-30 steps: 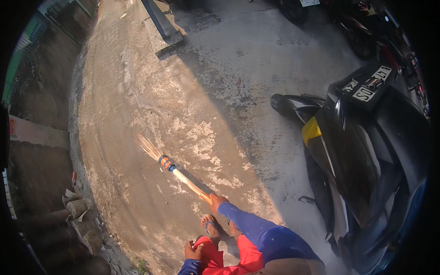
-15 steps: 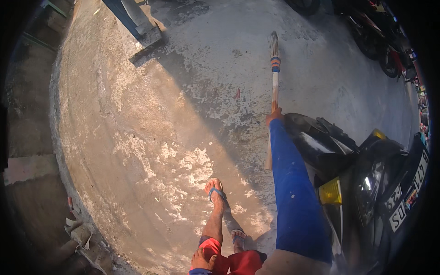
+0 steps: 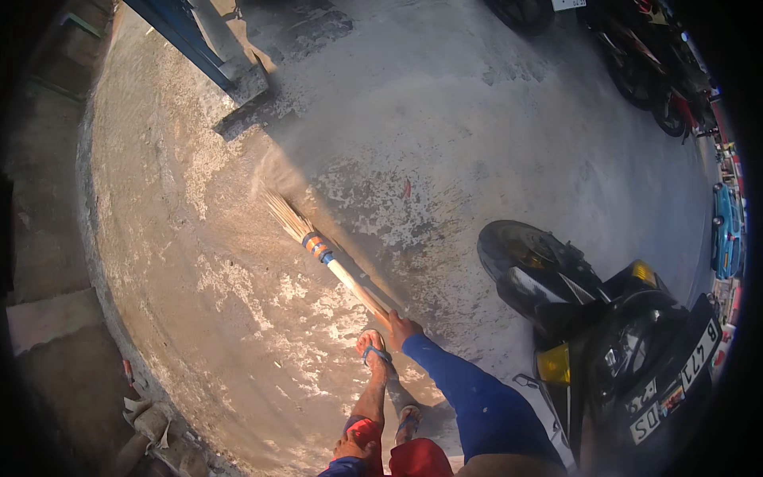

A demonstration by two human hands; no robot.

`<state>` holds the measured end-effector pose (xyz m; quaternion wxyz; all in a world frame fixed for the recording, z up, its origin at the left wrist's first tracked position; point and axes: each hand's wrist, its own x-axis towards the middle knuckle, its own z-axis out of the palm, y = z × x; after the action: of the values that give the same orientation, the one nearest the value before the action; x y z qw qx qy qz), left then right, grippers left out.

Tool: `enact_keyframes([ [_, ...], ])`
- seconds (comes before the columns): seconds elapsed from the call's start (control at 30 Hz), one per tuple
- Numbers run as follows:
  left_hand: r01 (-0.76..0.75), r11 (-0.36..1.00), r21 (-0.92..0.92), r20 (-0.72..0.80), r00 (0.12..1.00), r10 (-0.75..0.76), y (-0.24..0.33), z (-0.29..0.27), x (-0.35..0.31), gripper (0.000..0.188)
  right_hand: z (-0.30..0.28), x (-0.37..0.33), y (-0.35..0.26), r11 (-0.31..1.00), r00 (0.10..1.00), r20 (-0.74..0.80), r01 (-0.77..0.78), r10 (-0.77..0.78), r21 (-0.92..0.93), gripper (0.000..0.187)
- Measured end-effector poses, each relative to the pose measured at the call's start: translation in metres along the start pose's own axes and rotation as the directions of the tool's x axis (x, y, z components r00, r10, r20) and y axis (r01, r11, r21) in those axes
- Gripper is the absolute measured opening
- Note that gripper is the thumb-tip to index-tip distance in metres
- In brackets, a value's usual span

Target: The person rinses their hands with water from a bucket and then uses a broom to sweep a concrete pavement area.

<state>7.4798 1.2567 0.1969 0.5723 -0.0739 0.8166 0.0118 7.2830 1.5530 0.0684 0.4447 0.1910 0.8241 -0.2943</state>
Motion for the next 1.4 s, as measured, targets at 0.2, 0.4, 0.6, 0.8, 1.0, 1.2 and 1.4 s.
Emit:
enact_keyframes([
  [0.2,0.012,0.999,0.030,0.071,0.997,-0.014,0.000,-0.003,0.005,0.083,-0.042,-0.022,0.021,0.999,0.979,-0.202,-0.024,0.016,-0.037,0.050],
  [0.4,0.012,1.000,-0.011,0.018,1.000,-0.012,0.012,-0.007,0.003,0.074,-0.159,0.147,0.080,0.961,0.727,-0.635,-0.258,0.261,0.100,0.059],
  [0.6,0.064,0.997,-0.046,0.023,0.998,-0.063,0.027,-0.031,0.001,0.073,-0.183,0.252,0.037,0.950,0.746,-0.588,-0.258,0.312,0.177,0.059],
  [0.8,0.062,0.994,-0.091,-0.001,0.998,-0.062,0.016,-0.023,-0.005,0.074,-0.045,0.159,-0.052,0.996,0.969,-0.244,-0.043,0.022,-0.083,0.062],
  [1.0,0.038,0.997,-0.065,0.026,0.999,-0.037,0.010,-0.012,0.000,0.073,-0.038,0.074,-0.068,0.996,0.975,-0.211,0.054,-0.067,-0.068,0.058],
  [1.2,0.101,0.987,-0.126,0.060,0.994,-0.094,0.013,-0.024,0.004,0.076,-0.097,0.212,-0.102,0.992,0.852,-0.521,0.017,0.051,0.126,0.052],
  [1.4,0.074,0.979,-0.188,0.002,0.997,-0.075,0.018,-0.037,0.006,0.070,0.004,0.228,-0.190,0.999,0.972,-0.236,0.017,-0.010,0.029,0.051],
])
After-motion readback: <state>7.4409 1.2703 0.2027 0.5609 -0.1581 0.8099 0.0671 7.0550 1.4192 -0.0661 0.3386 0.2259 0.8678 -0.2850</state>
